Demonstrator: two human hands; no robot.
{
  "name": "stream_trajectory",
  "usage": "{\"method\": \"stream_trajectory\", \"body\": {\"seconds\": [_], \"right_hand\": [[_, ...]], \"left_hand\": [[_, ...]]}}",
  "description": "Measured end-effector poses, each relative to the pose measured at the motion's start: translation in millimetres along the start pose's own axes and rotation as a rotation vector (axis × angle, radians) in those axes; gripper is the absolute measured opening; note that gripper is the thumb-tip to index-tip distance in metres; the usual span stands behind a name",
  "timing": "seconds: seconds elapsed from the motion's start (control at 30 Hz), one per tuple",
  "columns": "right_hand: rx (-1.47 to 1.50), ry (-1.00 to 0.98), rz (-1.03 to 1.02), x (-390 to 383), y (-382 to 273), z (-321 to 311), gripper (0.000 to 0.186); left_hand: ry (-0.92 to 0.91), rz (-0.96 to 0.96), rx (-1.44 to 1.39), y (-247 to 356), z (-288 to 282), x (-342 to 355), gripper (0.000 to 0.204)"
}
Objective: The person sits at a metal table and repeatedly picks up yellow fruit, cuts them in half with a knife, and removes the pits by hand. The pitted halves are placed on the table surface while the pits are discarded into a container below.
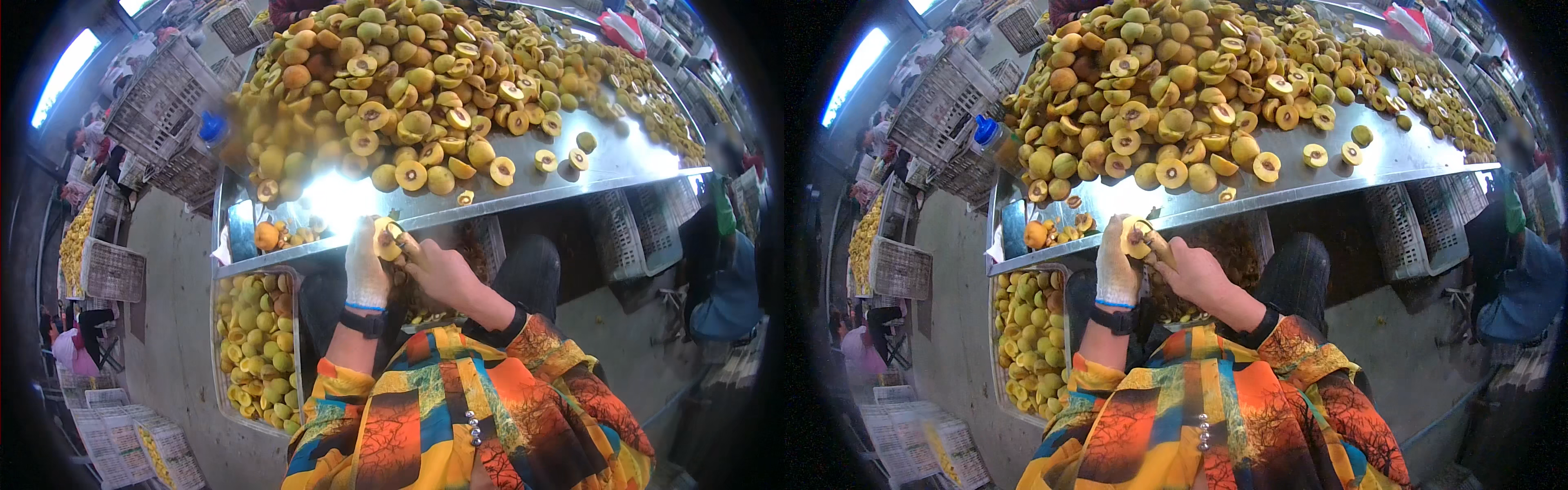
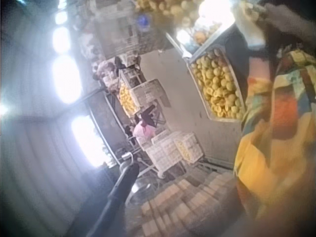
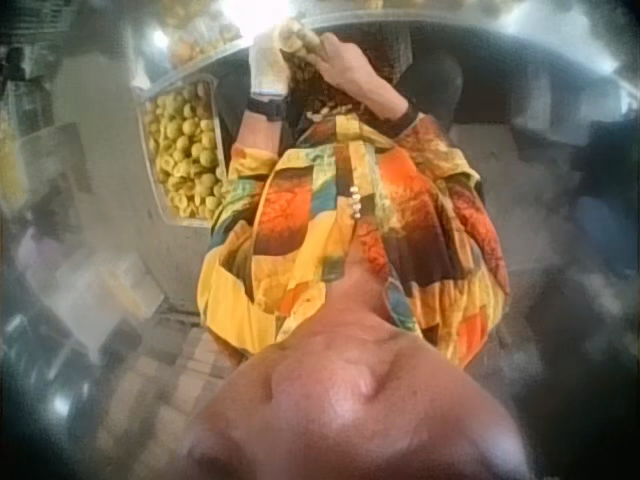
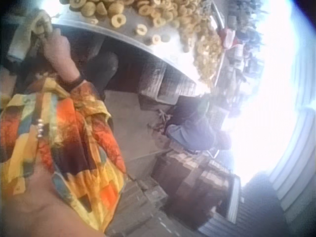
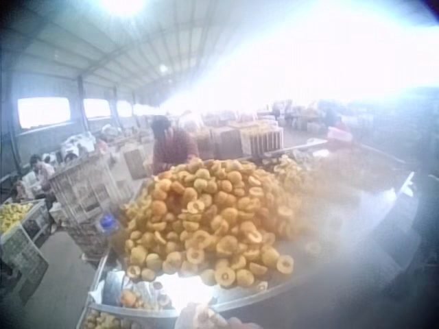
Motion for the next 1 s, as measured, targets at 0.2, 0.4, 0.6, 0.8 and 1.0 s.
{"method": "stream_trajectory", "body": {"seconds": [0.2, 0.4, 0.6, 0.8, 1.0], "right_hand": [[-0.007, -0.038, 0.103, -7, 3, 11, 0.030], [0.027, -0.113, 0.083, -17, 5, 27, 0.028], [0.049, -0.229, 0.109, -12, 8, 36, 0.028], [0.032, -0.248, 0.108, -1, 30, 62, 0.032], [0.509, -0.401, 0.432, -23, 8, 61, 0.016]], "left_hand": [[0.056, 0.079, 0.109, 3, 8, -5, 0.038], [0.172, 0.178, 0.252, -4, -3, -2, 0.037], [-0.050, -0.089, 0.305, -16, -18, 19, 0.037], [0.167, 0.054, 0.335, -1, -20, 1, 0.030], [0.083, -0.094, 0.168, -21, -29, -2, 0.023]]}}
Point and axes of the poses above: each hand's wrist, its own x-axis towards the middle knuckle, its own z-axis out of the palm, y = z × x, the point moved 6 cm from there along x, towards the middle knuckle, and after that the axes turned 10 degrees about x, right-handed, at the moved point
